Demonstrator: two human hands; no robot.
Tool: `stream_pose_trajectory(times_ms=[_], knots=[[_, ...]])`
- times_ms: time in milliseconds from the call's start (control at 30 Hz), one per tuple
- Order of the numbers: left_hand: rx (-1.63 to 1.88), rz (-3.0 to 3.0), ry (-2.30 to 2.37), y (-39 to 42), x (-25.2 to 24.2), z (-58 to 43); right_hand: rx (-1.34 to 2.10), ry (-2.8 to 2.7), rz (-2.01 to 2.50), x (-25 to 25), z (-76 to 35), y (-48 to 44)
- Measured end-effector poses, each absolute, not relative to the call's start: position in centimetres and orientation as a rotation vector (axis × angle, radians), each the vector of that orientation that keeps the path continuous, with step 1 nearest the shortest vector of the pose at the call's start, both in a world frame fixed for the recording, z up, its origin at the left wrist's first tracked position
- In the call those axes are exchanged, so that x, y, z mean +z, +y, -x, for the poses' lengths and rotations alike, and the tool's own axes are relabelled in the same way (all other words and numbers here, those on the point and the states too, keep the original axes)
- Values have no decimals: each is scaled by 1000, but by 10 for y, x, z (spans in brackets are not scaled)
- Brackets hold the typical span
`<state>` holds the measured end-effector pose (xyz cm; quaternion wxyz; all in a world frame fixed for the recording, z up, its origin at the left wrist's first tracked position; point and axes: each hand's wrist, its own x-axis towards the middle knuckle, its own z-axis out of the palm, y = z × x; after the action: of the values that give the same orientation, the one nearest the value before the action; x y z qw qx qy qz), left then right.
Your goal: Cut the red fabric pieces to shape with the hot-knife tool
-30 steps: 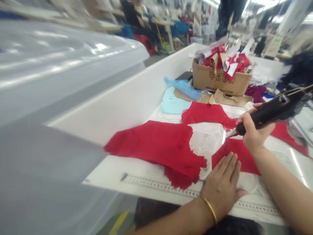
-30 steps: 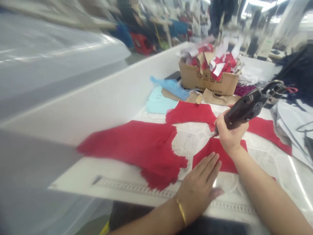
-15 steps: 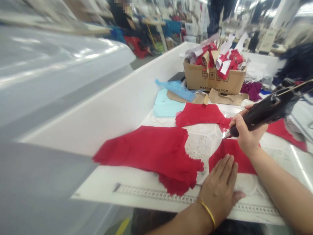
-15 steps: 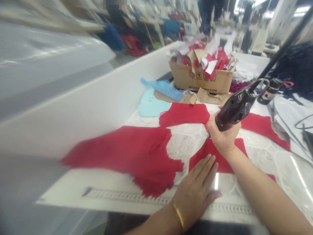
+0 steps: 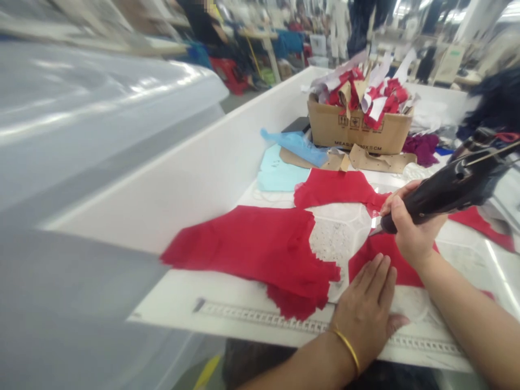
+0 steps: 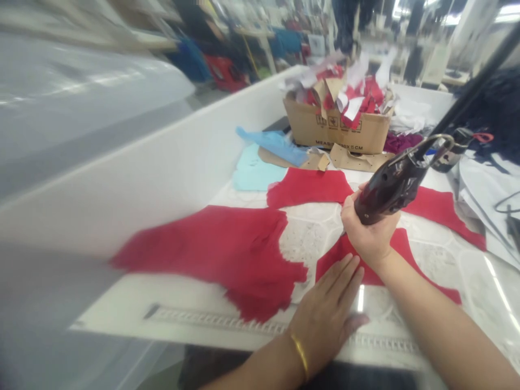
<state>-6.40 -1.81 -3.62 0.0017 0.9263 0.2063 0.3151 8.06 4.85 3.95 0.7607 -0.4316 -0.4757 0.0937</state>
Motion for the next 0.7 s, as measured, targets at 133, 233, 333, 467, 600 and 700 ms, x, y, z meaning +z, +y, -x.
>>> stream_pose_trajectory(times_ms=[133, 233, 333, 467, 600, 700], knots=[[986, -2876, 617, -17, -33, 66, 294, -1078, 830, 45, -77, 41], [987, -2844, 616, -17, -32, 67, 342, -1116, 792, 51, -71, 33], [1021, -2825, 663, -18, -32, 66, 376, -1135, 791, 53, -65, 29], [1031, -2834, 721, -21, -36, 64, 393, -1147, 799, 50, -61, 28], [976, -2855, 742, -22, -38, 63, 397, -1158, 811, 47, -60, 29], [968, -2864, 728, -20, -37, 64, 384, -1144, 832, 47, -61, 29]])
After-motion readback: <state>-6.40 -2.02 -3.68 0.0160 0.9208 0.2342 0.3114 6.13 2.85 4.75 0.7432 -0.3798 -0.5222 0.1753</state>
